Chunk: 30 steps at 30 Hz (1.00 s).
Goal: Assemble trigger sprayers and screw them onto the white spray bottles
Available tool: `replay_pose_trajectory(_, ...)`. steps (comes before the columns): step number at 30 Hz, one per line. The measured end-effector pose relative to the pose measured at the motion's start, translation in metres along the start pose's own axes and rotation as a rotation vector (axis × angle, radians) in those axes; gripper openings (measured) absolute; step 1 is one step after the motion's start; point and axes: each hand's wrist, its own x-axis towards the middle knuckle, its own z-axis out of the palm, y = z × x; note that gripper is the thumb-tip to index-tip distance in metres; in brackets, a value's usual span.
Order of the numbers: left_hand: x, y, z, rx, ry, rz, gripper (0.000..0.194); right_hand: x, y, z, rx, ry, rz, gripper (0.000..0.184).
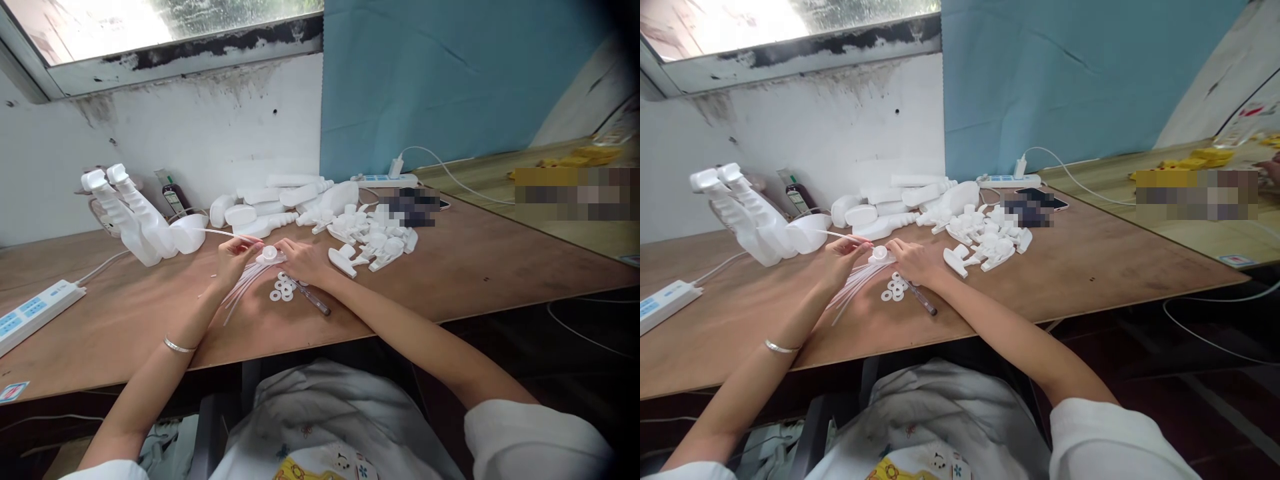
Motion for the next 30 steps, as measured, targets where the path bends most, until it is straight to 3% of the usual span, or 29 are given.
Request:
replay_pose_trajectory(12,0.001,-0.0004,-0.0007,0.166,0.02,0.067,0.022,0.0003,-0.0006,-0.0014,-0.022,-0.002,0.021,0.02)
replay_pose_trajectory(20,0.0008,-0.0021,-0.0018,0.135,0.037,0.059,0.022,0.0006,-0.0012,-0.0031,-0.026,-0.031,0.031,0.021)
replay_pose_trajectory(30,-0.0016,0.0037,-0.0003,0.215,-0.015,0.121,0.021,0.0,-0.0036,-0.0035,-0.021,-0.028,0.024,0.021)
